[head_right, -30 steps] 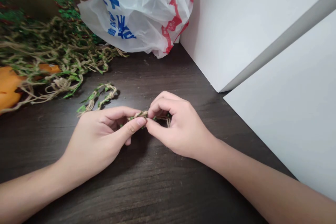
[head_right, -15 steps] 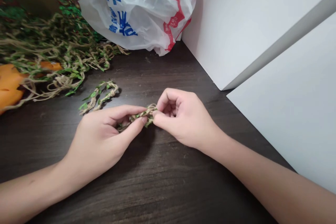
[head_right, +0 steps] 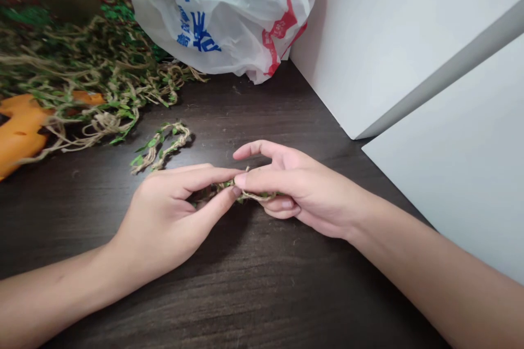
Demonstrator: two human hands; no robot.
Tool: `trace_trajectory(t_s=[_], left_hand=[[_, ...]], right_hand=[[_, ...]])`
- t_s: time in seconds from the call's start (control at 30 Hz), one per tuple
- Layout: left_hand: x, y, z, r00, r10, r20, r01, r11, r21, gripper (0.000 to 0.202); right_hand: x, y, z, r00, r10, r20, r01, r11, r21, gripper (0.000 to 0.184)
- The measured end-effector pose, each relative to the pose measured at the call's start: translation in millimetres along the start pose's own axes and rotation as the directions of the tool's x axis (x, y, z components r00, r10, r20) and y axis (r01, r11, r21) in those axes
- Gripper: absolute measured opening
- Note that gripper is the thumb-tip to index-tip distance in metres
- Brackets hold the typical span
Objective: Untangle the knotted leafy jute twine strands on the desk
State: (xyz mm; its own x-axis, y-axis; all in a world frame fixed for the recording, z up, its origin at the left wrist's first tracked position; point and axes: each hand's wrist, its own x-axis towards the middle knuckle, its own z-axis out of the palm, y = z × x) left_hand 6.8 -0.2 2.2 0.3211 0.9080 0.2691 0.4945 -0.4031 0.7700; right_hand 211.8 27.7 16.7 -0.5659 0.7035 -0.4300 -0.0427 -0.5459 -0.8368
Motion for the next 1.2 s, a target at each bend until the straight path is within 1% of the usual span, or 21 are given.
trace_trajectory(t_s=[0.07, 0.13, 0.17, 0.23, 0.27, 0.33, 0.43, 0.53, 0.63, 0.73, 0.8, 0.9, 1.03, 1.2], left_hand=[[-0.6, -1.0, -0.4, 1.000, -0.016, -0.005, 0.016, 1.000, 0.017, 0.020], [-1.3, -2.3, -0.4, 0.999, -0.045, -0.018, 0.045, 0.999, 0.023, 0.017], [-1.5, -2.9, -0.2, 0.998, -0.061, -0.020, 0.061, 0.998, 0.019, 0.017], [-1.6, -3.7, 0.8, 0.996, -0.089, -0.023, 0.089, 0.996, -0.004, 0.017], [-1.5, -3.9, 1.4, 0.994, -0.104, -0.025, 0.104, 0.994, -0.018, 0.017], [-1.2, -3.9, 2.4, 0.991, -0.129, -0.034, 0.128, 0.991, -0.038, 0.019], [-0.3, -2.9, 2.5, 0.989, -0.140, -0.036, 0.139, 0.989, -0.047, 0.018], [0.7, -1.2, 1.2, 0.992, -0.126, -0.019, 0.125, 0.991, -0.035, 0.016], [1.2, -0.2, -0.2, 0.994, -0.109, 0.005, 0.109, 0.994, -0.028, 0.018], [0.9, -0.4, -0.8, 0.995, -0.101, 0.016, 0.101, 0.995, -0.020, 0.019], [0.6, -0.7, -0.8, 0.995, -0.101, 0.017, 0.101, 0.995, -0.010, 0.018], [0.7, -0.3, -1.0, 0.994, -0.108, 0.010, 0.108, 0.994, 0.006, 0.016], [1.4, 1.4, -1.4, 0.992, -0.123, 0.004, 0.123, 0.992, -0.004, 0.015], [1.8, 2.2, -2.0, 0.989, -0.141, 0.033, 0.142, 0.989, -0.037, 0.018]], right_hand=[[-1.1, -1.3, -1.7, 1.000, -0.027, 0.002, 0.027, 0.982, -0.189, 0.035], [-1.7, -3.1, -5.1, 0.993, -0.112, -0.049, 0.085, 0.923, -0.376, 0.028], [-1.8, -4.1, -7.3, 0.983, -0.166, -0.077, 0.117, 0.893, -0.435, 0.024], [-1.7, -6.1, -12.0, 0.963, -0.246, -0.106, 0.167, 0.862, -0.479, 0.018], [-1.5, -6.9, -13.9, 0.958, -0.262, -0.112, 0.177, 0.855, -0.488, 0.017], [-0.5, -8.2, -15.9, 0.959, -0.261, -0.115, 0.165, 0.838, -0.520, 0.017], [2.0, -8.8, -15.6, 0.954, -0.267, -0.133, 0.138, 0.790, -0.598, 0.019], [4.2, -8.6, -15.1, 0.933, -0.326, -0.152, 0.151, 0.740, -0.656, 0.024], [4.9, -8.3, -16.6, 0.901, -0.395, -0.177, 0.185, 0.721, -0.668, 0.027], [5.2, -8.1, -19.4, 0.882, -0.410, -0.232, 0.182, 0.751, -0.635, 0.029], [5.8, -7.9, -21.8, 0.876, -0.407, -0.259, 0.183, 0.777, -0.602, 0.030], [7.0, -6.9, -25.7, 0.876, -0.405, -0.264, 0.200, 0.801, -0.565, 0.030], [8.1, -4.3, -29.2, 0.874, -0.406, -0.266, 0.211, 0.811, -0.545, 0.030], [9.5, -3.0, -30.2, 0.852, -0.429, -0.300, 0.235, 0.825, -0.514, 0.032]])
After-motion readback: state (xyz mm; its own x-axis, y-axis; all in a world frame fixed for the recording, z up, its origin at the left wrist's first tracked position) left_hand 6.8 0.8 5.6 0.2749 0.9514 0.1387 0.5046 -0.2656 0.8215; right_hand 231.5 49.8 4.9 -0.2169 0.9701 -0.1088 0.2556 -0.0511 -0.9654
